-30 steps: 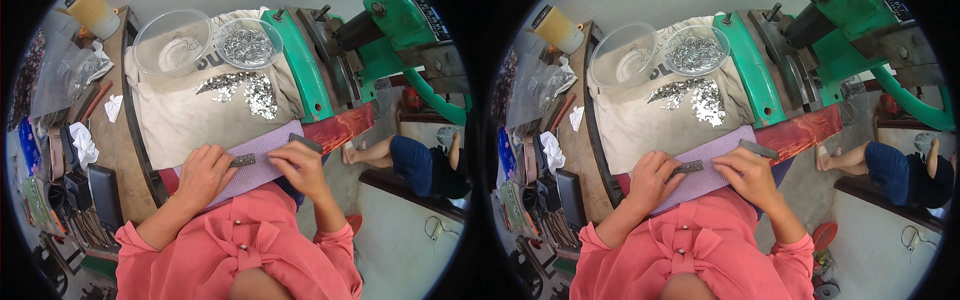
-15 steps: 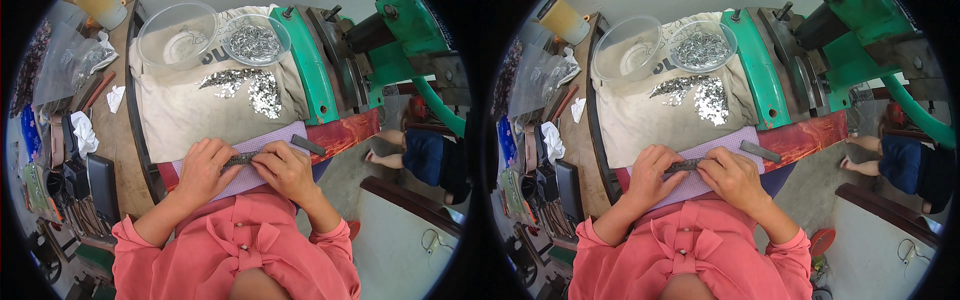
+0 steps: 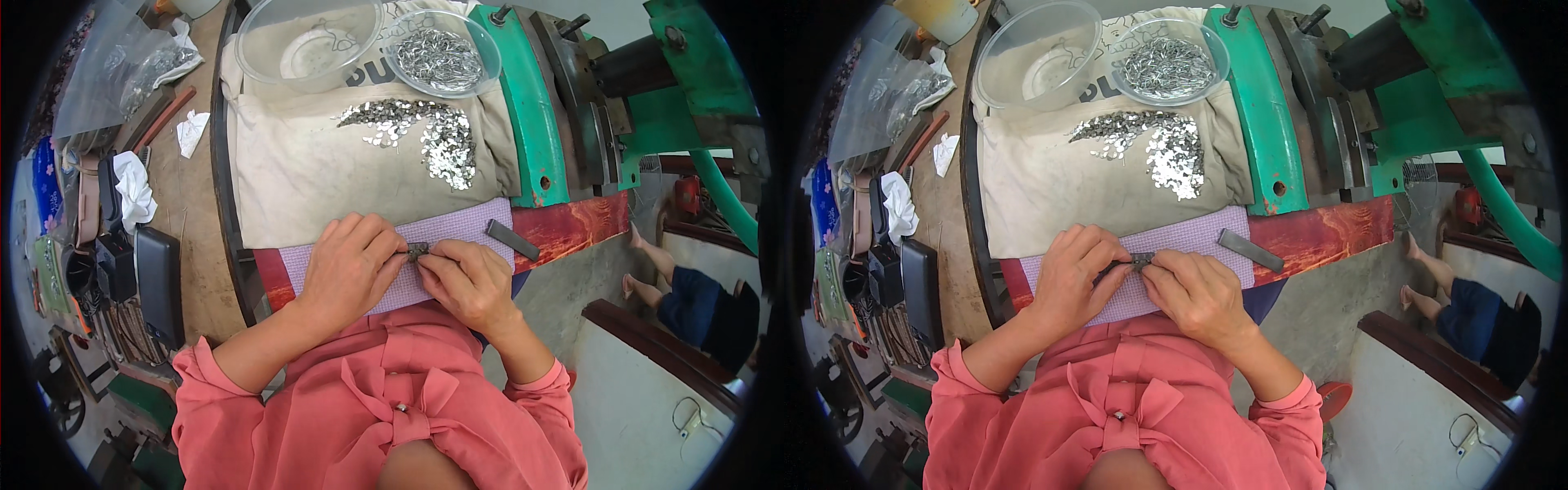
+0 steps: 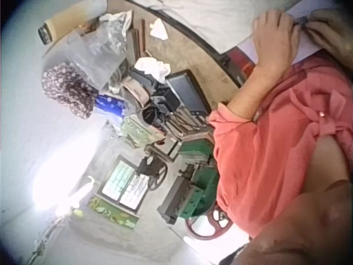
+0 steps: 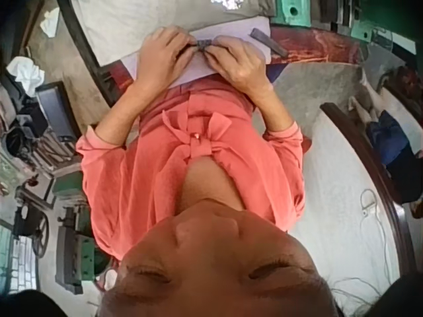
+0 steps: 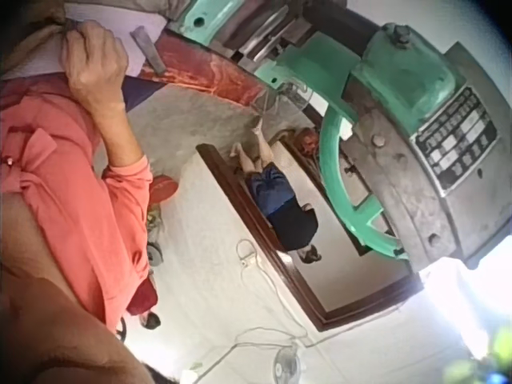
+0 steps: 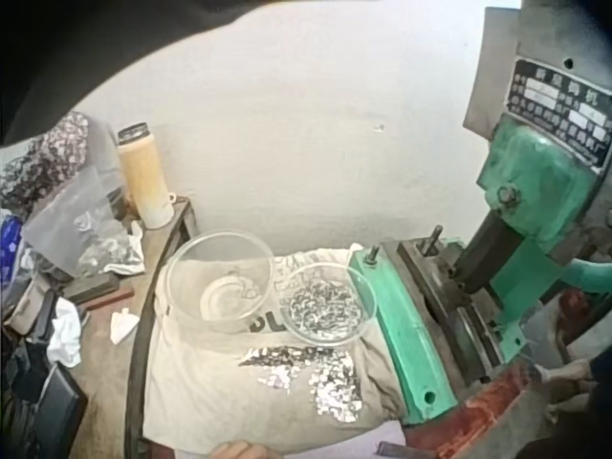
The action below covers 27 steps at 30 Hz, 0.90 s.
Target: The person picks small silver metal pieces from a bowl and places them into a metal strip with slots. They then insert the strip into a green press machine and operate the lever to press the components. The person repeats this process, loading the strip and pressing it multiple times.
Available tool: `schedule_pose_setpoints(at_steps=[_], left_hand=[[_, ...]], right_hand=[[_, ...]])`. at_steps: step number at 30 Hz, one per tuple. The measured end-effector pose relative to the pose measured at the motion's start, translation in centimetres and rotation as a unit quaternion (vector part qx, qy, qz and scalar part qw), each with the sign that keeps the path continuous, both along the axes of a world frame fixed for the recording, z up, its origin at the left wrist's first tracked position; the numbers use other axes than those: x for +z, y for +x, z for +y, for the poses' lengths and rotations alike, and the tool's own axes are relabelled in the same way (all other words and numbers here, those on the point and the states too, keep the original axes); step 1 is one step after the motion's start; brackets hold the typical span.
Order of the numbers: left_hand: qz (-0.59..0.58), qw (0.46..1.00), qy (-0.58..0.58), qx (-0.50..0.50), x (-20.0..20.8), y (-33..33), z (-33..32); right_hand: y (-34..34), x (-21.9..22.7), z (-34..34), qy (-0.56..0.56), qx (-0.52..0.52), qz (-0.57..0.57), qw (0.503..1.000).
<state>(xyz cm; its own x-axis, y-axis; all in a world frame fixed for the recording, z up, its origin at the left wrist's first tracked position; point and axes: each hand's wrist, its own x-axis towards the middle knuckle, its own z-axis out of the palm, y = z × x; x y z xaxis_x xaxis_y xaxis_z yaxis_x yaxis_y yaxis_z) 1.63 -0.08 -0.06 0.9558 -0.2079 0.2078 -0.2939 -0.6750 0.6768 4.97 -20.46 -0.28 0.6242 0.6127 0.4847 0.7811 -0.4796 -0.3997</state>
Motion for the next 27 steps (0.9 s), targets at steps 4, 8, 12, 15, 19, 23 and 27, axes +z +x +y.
schedule_pose_setpoints(at_steps=[4, 8, 12, 15, 19, 23, 27], left_hand=[[-0.012, 1.000, 0.018, 0.000, -0.1, 0.0, -0.2], [-0.024, 0.999, 0.041, -0.004, 0.0, -0.2, -0.3], [-0.041, 0.998, 0.048, -0.014, -0.1, -0.3, -0.2], [-0.021, 0.999, 0.030, -0.011, 0.3, -0.2, -0.1], [-0.015, 0.999, 0.031, -0.018, 0.4, 0.0, 0.0], [-0.011, 0.999, 0.029, -0.019, 0.1, 0.1, 0.0], [0.024, 0.999, 0.024, -0.028, 0.6, 0.0, 0.3]], right_hand=[[1.1, 0.6, -0.2, 0.039, 0.003, 0.049, 0.998], [2.7, 1.0, -0.2, 0.010, 0.035, 0.107, 0.994], [3.8, 1.6, 0.2, -0.028, 0.073, 0.103, 0.992], [4.7, 1.2, 0.8, -0.049, 0.069, 0.057, 0.995], [5.8, 0.6, 1.4, -0.062, 0.072, 0.055, 0.994], [6.2, 0.7, 1.3, -0.037, 0.072, 0.099, 0.992], [5.9, 0.7, 1.2, -0.020, 0.065, 0.119, 0.991]])
